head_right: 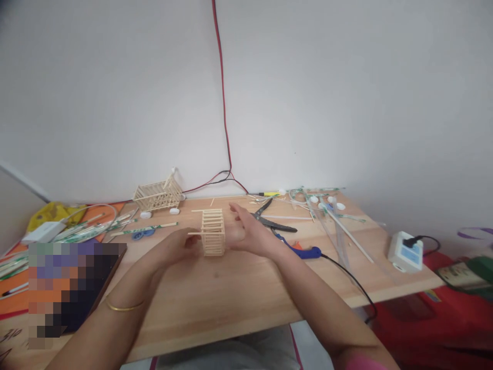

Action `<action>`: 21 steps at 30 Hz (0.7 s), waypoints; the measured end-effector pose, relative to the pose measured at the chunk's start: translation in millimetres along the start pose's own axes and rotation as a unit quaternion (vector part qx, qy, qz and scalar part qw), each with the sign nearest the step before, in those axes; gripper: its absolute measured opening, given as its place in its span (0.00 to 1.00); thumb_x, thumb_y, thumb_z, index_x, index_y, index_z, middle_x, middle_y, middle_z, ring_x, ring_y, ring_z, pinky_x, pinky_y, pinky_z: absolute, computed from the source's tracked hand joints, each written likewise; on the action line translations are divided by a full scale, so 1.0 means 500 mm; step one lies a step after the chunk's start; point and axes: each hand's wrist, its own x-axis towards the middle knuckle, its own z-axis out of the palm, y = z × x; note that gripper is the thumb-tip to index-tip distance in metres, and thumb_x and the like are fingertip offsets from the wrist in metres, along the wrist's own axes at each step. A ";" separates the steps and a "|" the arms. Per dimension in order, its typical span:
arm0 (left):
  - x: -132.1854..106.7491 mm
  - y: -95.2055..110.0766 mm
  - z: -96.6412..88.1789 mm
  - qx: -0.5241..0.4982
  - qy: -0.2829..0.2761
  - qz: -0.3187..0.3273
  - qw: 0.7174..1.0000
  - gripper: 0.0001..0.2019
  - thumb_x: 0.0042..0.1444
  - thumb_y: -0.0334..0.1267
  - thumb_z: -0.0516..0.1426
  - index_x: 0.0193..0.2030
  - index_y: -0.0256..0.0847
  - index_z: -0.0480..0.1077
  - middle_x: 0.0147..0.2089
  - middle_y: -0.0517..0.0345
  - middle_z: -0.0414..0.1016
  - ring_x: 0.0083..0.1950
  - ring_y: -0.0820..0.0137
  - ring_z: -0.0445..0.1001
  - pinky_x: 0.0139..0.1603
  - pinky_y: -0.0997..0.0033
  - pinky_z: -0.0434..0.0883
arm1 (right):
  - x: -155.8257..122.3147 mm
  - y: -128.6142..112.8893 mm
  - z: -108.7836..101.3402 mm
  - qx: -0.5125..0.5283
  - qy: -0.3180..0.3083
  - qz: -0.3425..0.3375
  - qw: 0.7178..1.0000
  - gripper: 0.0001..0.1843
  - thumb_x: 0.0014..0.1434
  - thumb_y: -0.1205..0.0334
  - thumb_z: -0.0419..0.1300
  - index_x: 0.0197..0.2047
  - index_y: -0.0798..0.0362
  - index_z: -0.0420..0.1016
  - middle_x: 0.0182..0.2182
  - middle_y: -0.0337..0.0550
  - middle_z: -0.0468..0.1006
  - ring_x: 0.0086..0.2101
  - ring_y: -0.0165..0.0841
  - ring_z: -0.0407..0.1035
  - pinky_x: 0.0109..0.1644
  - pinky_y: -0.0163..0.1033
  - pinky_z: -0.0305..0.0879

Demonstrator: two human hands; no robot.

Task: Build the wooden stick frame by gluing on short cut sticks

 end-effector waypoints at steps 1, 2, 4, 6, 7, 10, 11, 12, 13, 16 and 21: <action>-0.001 0.006 0.000 0.008 -0.034 -0.004 0.999 0.10 0.39 0.33 0.56 0.31 0.38 0.72 0.25 0.64 0.68 0.26 0.73 0.63 0.28 0.75 0.57 | 0.005 0.009 0.007 0.015 -0.021 0.009 1.000 0.61 0.38 0.58 0.73 0.68 0.48 0.42 0.62 0.55 0.57 0.54 0.42 0.61 0.54 0.47 0.62; -0.002 0.011 0.001 0.016 -0.070 -0.007 0.997 0.11 0.39 0.34 0.55 0.32 0.37 0.72 0.25 0.64 0.67 0.26 0.74 0.62 0.28 0.76 0.56 | 0.011 0.017 0.014 0.030 -0.040 0.013 0.999 0.65 0.36 0.57 0.74 0.69 0.48 0.38 0.63 0.57 0.56 0.55 0.43 0.60 0.54 0.48 0.62; -0.003 0.020 0.001 0.024 -0.106 -0.013 0.994 0.11 0.40 0.34 0.54 0.33 0.37 0.72 0.25 0.64 0.66 0.26 0.74 0.61 0.27 0.76 0.54 | 0.021 0.030 0.027 0.062 -0.072 0.005 0.995 0.68 0.35 0.56 0.74 0.70 0.47 0.34 0.64 0.57 0.54 0.56 0.44 0.59 0.53 0.48 0.63; -0.004 0.026 0.002 0.021 -0.109 -0.014 0.994 0.10 0.41 0.33 0.53 0.32 0.37 0.71 0.24 0.64 0.65 0.25 0.74 0.60 0.26 0.76 0.53 | 0.029 0.040 0.038 0.091 -0.093 -0.010 0.991 0.67 0.37 0.57 0.74 0.70 0.44 0.33 0.64 0.56 0.55 0.57 0.44 0.58 0.51 0.47 0.64; -0.004 0.027 0.003 0.019 -0.108 -0.013 0.994 0.09 0.41 0.33 0.53 0.31 0.37 0.71 0.24 0.64 0.65 0.26 0.74 0.60 0.26 0.76 0.52 | 0.032 0.044 0.042 0.103 -0.099 -0.013 0.990 0.66 0.38 0.57 0.73 0.70 0.43 0.33 0.63 0.55 0.56 0.57 0.44 0.58 0.51 0.47 0.65; -0.003 0.029 0.008 0.010 -0.103 -0.005 0.995 0.08 0.43 0.34 0.54 0.30 0.37 0.71 0.24 0.64 0.64 0.26 0.74 0.60 0.26 0.76 0.52 | 0.036 0.047 0.051 0.131 -0.108 -0.014 0.985 0.64 0.39 0.60 0.73 0.69 0.42 0.36 0.62 0.53 0.58 0.58 0.44 0.58 0.50 0.46 0.65; -0.003 0.029 0.010 0.001 -0.102 0.003 0.995 0.07 0.44 0.35 0.54 0.30 0.37 0.72 0.24 0.63 0.64 0.26 0.74 0.60 0.26 0.76 0.53 | 0.037 0.046 0.052 0.141 -0.112 -0.017 0.983 0.62 0.39 0.61 0.73 0.69 0.42 0.38 0.62 0.52 0.59 0.58 0.44 0.58 0.50 0.46 0.65; -0.003 0.029 0.012 -0.012 -0.099 0.015 0.995 0.07 0.44 0.35 0.55 0.30 0.37 0.72 0.24 0.63 0.65 0.27 0.73 0.60 0.26 0.76 0.54 | 0.038 0.045 0.053 0.153 -0.116 -0.023 0.981 0.60 0.40 0.62 0.72 0.69 0.42 0.41 0.62 0.51 0.59 0.58 0.43 0.59 0.50 0.45 0.66; -0.003 0.030 0.014 -0.028 -0.097 0.030 0.994 0.08 0.45 0.36 0.55 0.30 0.37 0.73 0.25 0.62 0.66 0.27 0.73 0.61 0.27 0.76 0.55 | 0.039 0.043 0.054 0.164 -0.120 -0.030 0.979 0.58 0.40 0.63 0.72 0.68 0.42 0.44 0.62 0.50 0.60 0.57 0.43 0.60 0.50 0.44 0.66; -0.003 0.032 0.018 -0.072 -0.091 0.063 0.991 0.08 0.47 0.38 0.56 0.30 0.37 0.74 0.26 0.60 0.70 0.30 0.70 0.65 0.30 0.75 0.59 | 0.040 0.040 0.056 0.193 -0.118 -0.039 0.973 0.54 0.41 0.64 0.71 0.67 0.43 0.49 0.61 0.48 0.63 0.56 0.41 0.62 0.49 0.42 0.67; -0.002 0.029 0.013 -0.061 -0.092 0.056 0.992 0.07 0.47 0.34 0.54 0.28 0.36 0.73 0.25 0.61 0.69 0.29 0.71 0.65 0.29 0.75 0.58 | 0.042 0.053 0.066 0.265 -0.099 -0.038 0.958 0.52 0.41 0.67 0.71 0.65 0.44 0.51 0.60 0.50 0.63 0.55 0.39 0.63 0.48 0.41 0.68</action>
